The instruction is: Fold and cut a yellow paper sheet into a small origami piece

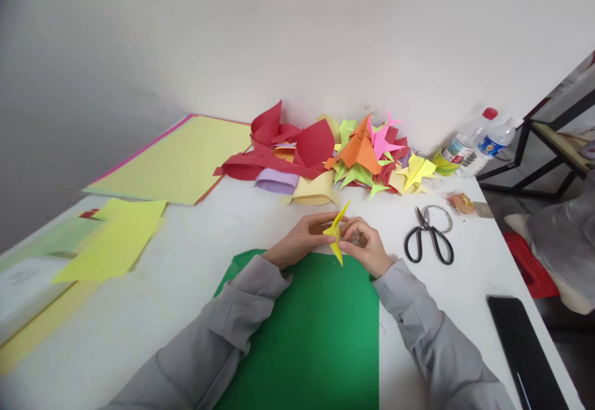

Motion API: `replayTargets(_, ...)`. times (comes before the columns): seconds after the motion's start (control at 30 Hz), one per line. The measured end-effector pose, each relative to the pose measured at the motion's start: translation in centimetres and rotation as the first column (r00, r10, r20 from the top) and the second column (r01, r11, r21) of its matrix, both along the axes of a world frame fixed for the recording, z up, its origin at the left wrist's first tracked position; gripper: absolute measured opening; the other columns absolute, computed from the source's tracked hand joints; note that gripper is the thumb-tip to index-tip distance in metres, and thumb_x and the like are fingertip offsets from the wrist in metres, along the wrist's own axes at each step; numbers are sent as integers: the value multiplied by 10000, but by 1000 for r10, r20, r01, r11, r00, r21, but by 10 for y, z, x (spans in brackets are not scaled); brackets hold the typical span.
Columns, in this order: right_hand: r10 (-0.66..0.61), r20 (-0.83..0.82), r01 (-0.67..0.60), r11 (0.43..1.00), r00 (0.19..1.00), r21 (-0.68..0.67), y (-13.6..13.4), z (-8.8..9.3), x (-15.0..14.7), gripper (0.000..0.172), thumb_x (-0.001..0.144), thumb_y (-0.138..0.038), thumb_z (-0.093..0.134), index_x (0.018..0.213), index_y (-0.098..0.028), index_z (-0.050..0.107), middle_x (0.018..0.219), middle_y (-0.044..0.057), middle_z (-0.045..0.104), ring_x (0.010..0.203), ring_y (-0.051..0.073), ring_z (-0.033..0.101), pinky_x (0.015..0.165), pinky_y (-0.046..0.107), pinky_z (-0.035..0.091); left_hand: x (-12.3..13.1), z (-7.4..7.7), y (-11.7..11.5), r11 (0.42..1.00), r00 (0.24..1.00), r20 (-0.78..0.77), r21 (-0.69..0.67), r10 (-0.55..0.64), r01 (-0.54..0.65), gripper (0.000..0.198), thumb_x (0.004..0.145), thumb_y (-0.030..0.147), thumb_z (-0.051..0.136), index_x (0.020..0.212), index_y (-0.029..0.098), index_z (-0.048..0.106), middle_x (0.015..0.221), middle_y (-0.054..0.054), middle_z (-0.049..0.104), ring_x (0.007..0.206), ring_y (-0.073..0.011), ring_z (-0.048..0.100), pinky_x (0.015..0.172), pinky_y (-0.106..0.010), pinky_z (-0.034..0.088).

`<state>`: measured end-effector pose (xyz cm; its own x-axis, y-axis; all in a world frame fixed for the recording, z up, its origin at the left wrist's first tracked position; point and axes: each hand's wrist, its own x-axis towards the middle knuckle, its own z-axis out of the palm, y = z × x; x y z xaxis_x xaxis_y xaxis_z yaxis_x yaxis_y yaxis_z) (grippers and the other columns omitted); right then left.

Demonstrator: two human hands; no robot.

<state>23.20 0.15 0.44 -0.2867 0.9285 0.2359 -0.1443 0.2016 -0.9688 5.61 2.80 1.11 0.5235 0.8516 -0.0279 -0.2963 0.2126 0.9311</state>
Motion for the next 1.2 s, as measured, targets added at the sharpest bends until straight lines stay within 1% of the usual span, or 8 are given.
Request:
replayTargets(0.37,-8,-2,8,1000,1000,-16,0,2,0,237,712,-369,742,695,-213,564,858,29,525,853,194,538,736,338,458,0,1,0,999,1000,17,29,-26,26,555,620,206,795,1154,157,650,1162,-109,659,1138,-304,546,1005,-454,367)
replayTargets(0.6,-9,-1,8,1000,1000,-20,0,-1,1,224,714,-352,741,698,-216,564,874,35,529,873,201,538,746,350,462,0,3,-1,1000,999,21,9,-28,28,565,614,206,799,1155,152,647,1156,-109,660,1128,-303,552,1000,-461,369)
replayTargets(0.73,-20,17,21,1000,1000,-19,1,-2,1,240,708,-374,742,694,-216,562,874,36,533,877,207,541,748,355,469,0,4,-1,1000,999,16,3,-29,29,554,602,208,807,1133,151,657,1126,-107,672,1144,-312,539,992,-463,372)
replayTargets(1.0,0,-14,0,1000,1000,-4,0,-1,1,199,722,-321,738,696,-214,572,866,31,536,872,198,541,741,343,465,-1,3,-1,999,999,33,-22,-33,34,595,586,211,819,1151,145,643,1133,-113,669,1158,-317,530,990,-463,373)
replayTargets(1.2,-8,5,8,1000,1000,-18,0,-3,2,210,714,-340,742,709,-215,572,894,36,531,894,199,540,756,343,470,-2,-1,0,998,998,47,-46,-37,40,602,569,186,829,1142,154,648,1098,-105,683,1167,-311,529,989,-460,376)
